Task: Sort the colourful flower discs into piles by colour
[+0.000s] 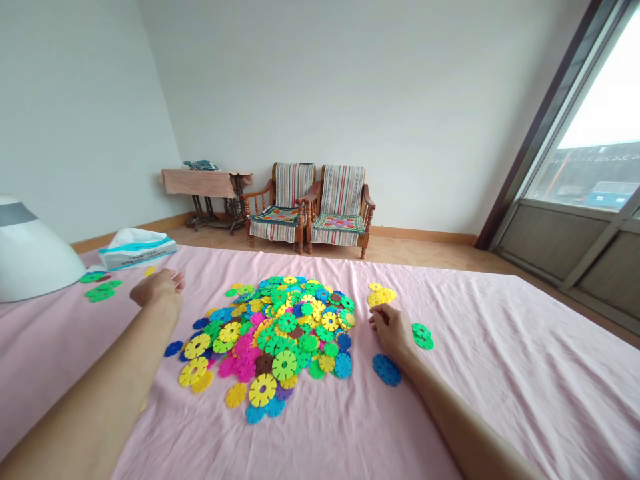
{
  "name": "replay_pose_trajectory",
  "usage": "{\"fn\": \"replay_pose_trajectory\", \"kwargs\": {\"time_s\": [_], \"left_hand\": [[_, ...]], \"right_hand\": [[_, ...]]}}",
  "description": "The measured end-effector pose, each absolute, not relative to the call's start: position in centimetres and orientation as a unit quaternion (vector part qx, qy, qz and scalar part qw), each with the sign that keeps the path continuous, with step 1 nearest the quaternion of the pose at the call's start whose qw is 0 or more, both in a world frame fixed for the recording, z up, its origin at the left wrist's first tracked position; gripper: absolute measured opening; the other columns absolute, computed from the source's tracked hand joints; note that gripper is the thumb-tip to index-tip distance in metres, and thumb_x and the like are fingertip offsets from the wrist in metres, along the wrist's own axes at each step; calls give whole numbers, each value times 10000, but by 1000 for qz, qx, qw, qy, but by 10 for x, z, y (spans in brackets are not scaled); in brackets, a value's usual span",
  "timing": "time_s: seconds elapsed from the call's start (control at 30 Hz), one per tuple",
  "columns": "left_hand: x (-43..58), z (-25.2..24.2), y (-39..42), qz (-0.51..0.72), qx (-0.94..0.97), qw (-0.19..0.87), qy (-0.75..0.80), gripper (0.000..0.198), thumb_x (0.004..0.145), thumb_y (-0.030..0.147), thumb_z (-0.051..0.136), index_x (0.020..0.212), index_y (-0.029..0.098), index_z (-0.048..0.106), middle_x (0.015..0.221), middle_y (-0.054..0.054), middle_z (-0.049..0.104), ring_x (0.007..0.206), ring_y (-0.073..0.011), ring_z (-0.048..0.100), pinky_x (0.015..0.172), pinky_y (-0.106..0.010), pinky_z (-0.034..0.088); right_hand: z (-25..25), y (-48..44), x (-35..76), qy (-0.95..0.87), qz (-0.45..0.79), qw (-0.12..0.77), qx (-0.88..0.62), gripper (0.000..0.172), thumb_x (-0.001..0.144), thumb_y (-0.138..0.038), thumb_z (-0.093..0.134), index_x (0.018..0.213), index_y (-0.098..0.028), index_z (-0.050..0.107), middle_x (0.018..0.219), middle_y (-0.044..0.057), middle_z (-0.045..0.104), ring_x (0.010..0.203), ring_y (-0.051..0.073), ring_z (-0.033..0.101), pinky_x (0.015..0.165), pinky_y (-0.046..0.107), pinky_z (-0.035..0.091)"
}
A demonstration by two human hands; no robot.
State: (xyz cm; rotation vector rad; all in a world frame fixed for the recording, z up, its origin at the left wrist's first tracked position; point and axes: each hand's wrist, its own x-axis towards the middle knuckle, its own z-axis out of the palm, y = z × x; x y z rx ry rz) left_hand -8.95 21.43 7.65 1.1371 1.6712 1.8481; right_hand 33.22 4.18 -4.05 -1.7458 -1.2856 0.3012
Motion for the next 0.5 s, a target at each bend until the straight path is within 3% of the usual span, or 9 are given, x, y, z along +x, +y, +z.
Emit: {"fn": "replay_pose_trajectory", "kwargs": {"time_s": [0.2, 0.33, 0.5], "left_hand": [[-44, 46, 196, 597, 462, 331, 566, 163, 622, 242, 621, 738, 128, 603, 676, -30, 638, 547, -123, 588, 480, -206, 433], [-21, 38, 189, 555, 521, 357, 541, 275, 538, 339, 691, 719, 134, 657, 711, -59, 681, 564, -139, 604, 445, -190, 420], [-19, 36, 190, 547, 545, 333, 541, 325, 548, 392, 658, 748, 137, 642, 710, -56, 683, 558, -131, 601, 453, -189, 420]], "right_hand": [[-41, 41, 333, -528, 119, 452, -709, 239, 784, -276, 439, 863, -201, 651, 721, 19, 704, 663, 173, 664, 627, 261, 483], [-39, 39, 332, -530, 118, 450, -709, 244, 789, -278, 432, 866, -199, 649, 724, 18, 703, 667, 170, 664, 630, 258, 482], [-38, 39, 331, -532, 117, 447, -709, 243, 788, -278, 436, 865, -196, 650, 724, 23, 703, 669, 178, 661, 627, 264, 482]]}}
